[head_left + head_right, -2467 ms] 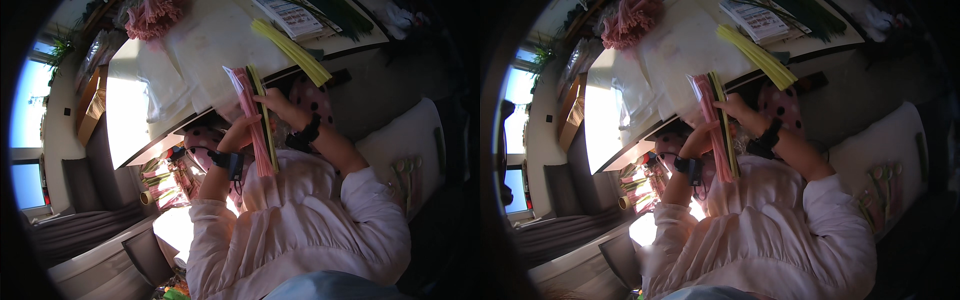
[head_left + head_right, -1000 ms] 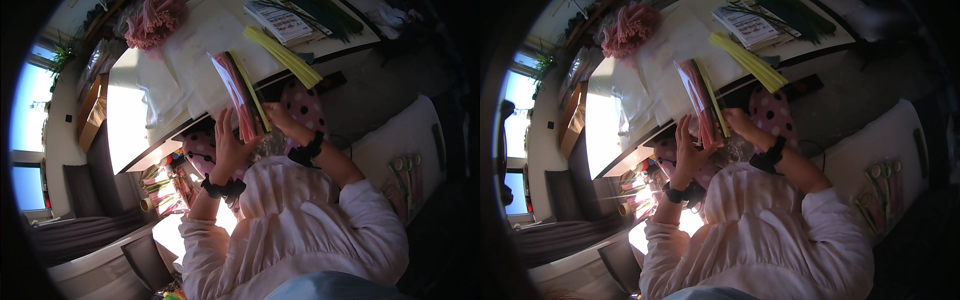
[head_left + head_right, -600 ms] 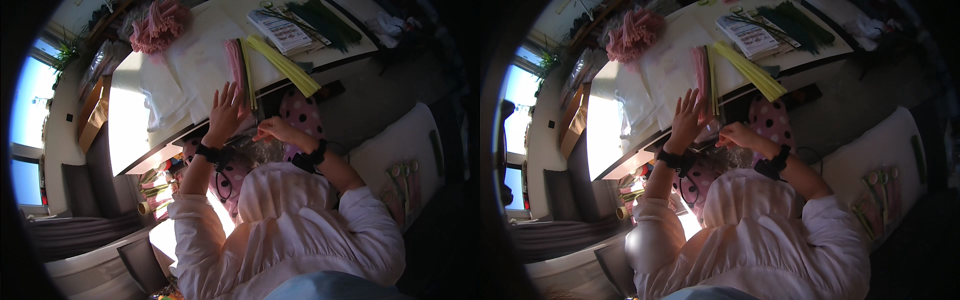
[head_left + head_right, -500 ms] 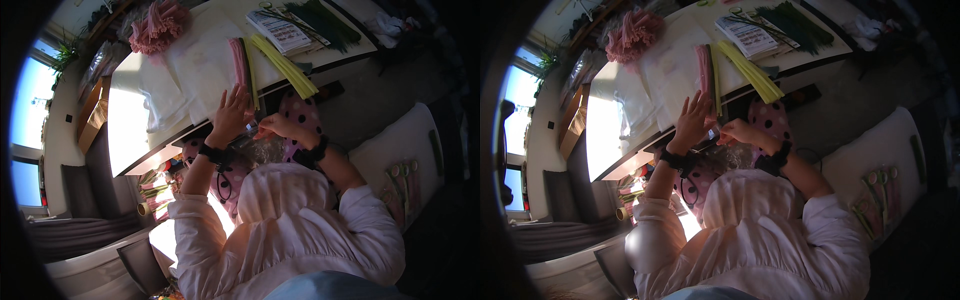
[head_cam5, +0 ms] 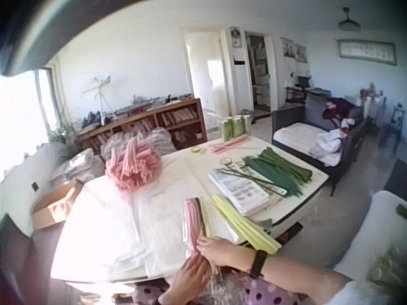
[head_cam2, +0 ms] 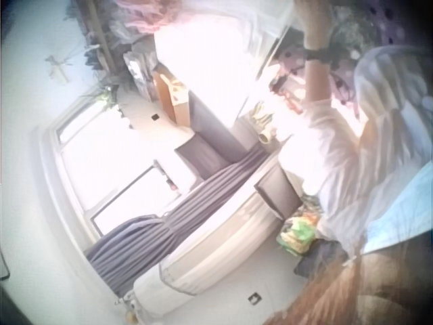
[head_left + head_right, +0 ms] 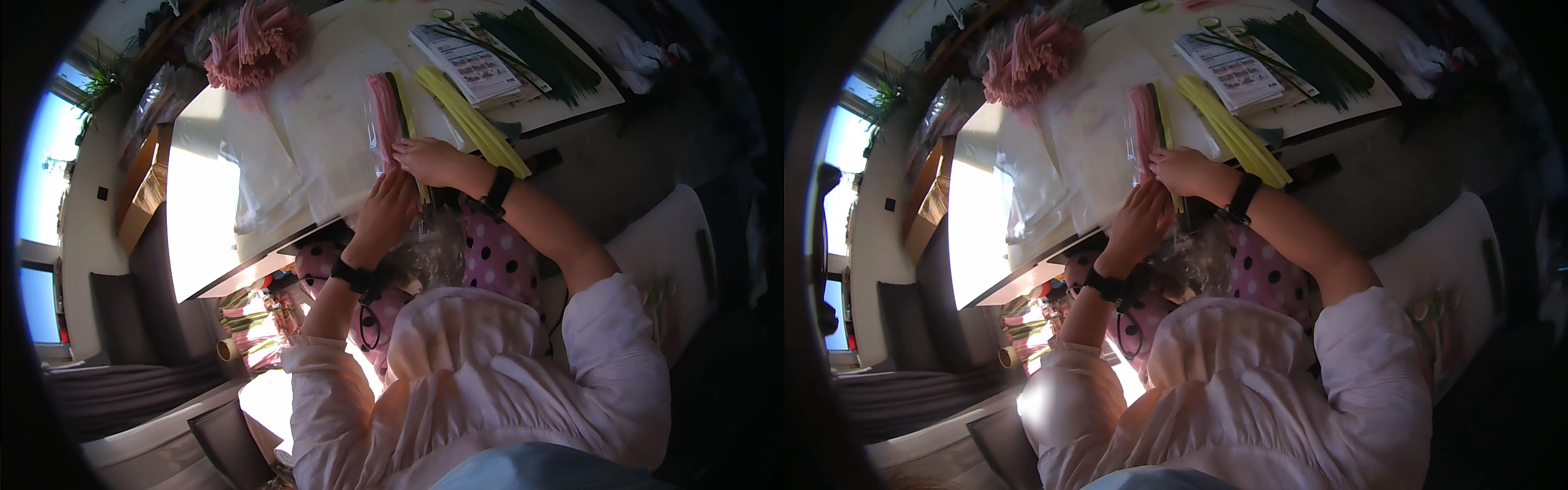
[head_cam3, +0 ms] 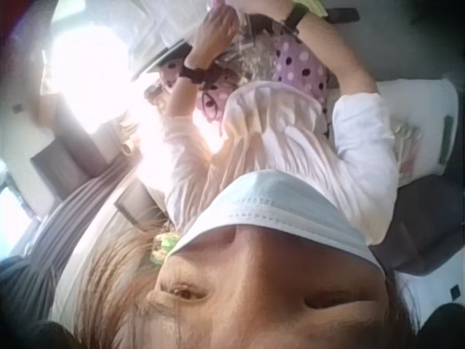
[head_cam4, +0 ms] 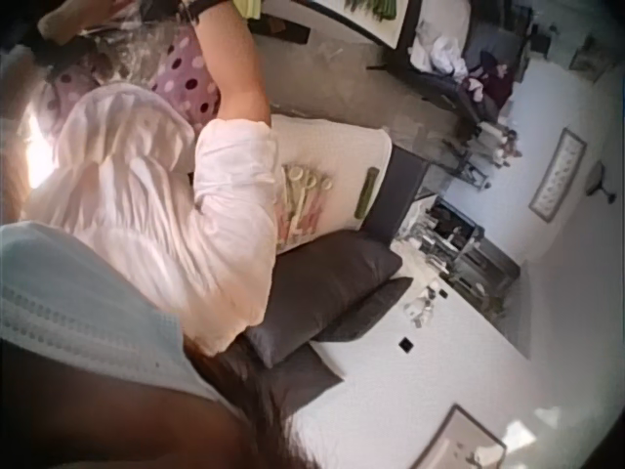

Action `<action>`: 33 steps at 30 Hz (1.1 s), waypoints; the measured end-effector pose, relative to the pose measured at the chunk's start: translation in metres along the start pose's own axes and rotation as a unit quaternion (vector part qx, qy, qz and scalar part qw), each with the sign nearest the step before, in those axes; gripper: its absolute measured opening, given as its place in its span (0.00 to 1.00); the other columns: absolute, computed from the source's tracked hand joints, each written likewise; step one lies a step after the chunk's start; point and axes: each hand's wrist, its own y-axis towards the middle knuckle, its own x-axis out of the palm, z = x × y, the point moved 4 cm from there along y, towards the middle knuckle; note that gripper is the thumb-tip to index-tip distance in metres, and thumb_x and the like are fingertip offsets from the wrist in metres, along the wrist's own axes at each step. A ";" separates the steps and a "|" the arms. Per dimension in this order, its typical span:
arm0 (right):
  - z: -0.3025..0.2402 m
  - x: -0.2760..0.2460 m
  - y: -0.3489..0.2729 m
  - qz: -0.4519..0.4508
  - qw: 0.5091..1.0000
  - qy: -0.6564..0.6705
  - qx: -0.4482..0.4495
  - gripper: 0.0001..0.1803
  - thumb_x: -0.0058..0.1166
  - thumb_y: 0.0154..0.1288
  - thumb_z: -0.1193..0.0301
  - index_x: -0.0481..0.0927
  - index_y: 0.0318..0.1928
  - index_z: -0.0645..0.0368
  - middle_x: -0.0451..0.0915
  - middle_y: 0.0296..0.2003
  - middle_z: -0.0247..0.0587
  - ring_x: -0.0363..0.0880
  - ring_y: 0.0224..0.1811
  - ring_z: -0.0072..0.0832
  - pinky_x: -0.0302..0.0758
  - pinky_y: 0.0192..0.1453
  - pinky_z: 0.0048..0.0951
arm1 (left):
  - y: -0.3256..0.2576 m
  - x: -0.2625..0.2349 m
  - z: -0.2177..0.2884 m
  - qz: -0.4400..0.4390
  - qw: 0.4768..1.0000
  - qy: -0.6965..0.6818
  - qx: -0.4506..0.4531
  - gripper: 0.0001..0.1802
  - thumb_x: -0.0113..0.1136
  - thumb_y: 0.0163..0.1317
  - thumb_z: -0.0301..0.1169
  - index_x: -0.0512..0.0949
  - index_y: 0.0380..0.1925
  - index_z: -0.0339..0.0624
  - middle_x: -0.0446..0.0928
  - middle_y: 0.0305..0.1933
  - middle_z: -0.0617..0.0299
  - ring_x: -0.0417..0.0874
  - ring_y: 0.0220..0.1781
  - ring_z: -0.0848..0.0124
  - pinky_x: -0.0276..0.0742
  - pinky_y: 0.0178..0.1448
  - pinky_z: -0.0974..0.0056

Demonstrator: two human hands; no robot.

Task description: The person assembles bundles of pink, green, and yellow decorative sticks by inserting them into clear plastic sleeves and securing them with rubber bands. The person repeatedly picks up sticks, aligns them, places them into sleeves, and ties them off, then sets the completed bundles on the table.

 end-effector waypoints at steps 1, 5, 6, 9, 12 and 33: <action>0.002 0.001 0.006 -0.025 0.999 0.018 0.022 0.22 0.45 0.64 0.67 0.69 0.57 0.62 0.66 0.62 0.42 0.63 0.65 0.34 0.70 0.58 0.35 | 0.000 -0.002 -0.001 0.007 1.000 -0.008 0.008 0.26 0.58 0.53 0.31 0.70 0.52 0.32 0.71 0.58 0.51 0.67 0.63 0.57 0.60 0.68 0.55; 0.005 -0.003 0.024 -0.071 0.995 -0.006 0.067 0.26 0.47 0.64 0.62 0.66 0.59 0.62 0.64 0.63 0.41 0.66 0.61 0.35 0.72 0.53 0.39 | 0.002 -0.010 -0.008 -0.006 0.999 -0.044 0.004 0.29 0.61 0.49 0.32 0.70 0.52 0.32 0.71 0.56 0.50 0.69 0.61 0.55 0.63 0.65 0.56; 0.006 -0.004 0.029 -0.064 0.995 -0.037 0.065 0.27 0.47 0.64 0.60 0.66 0.60 0.61 0.63 0.63 0.40 0.67 0.60 0.36 0.73 0.53 0.40 | 0.002 -0.011 -0.008 -0.005 0.999 -0.055 0.001 0.29 0.62 0.47 0.32 0.71 0.51 0.32 0.72 0.56 0.50 0.69 0.60 0.55 0.64 0.64 0.56; 0.018 -0.002 0.046 -0.069 0.993 -0.061 0.077 0.29 0.48 0.63 0.57 0.66 0.60 0.62 0.63 0.63 0.40 0.66 0.61 0.38 0.73 0.52 0.42 | 0.004 -0.016 -0.012 0.008 0.997 -0.072 -0.005 0.28 0.65 0.44 0.32 0.73 0.48 0.32 0.73 0.54 0.51 0.70 0.58 0.54 0.67 0.62 0.56; 0.038 0.001 0.069 -0.099 0.987 -0.104 0.079 0.31 0.48 0.63 0.55 0.66 0.60 0.62 0.63 0.63 0.40 0.66 0.61 0.38 0.72 0.52 0.42 | 0.004 -0.017 -0.015 0.011 0.994 -0.109 -0.022 0.26 0.65 0.43 0.30 0.74 0.44 0.32 0.74 0.52 0.51 0.71 0.56 0.55 0.68 0.61 0.55; 0.076 -0.012 0.103 -0.155 0.970 0.104 0.155 0.44 0.51 0.57 0.43 0.53 0.69 0.46 0.51 0.69 0.49 0.57 0.67 0.51 0.59 0.67 0.40 | 0.002 -0.014 -0.008 0.041 0.998 0.013 -0.042 0.24 0.58 0.48 0.30 0.73 0.46 0.30 0.70 0.52 0.50 0.68 0.59 0.54 0.63 0.64 0.55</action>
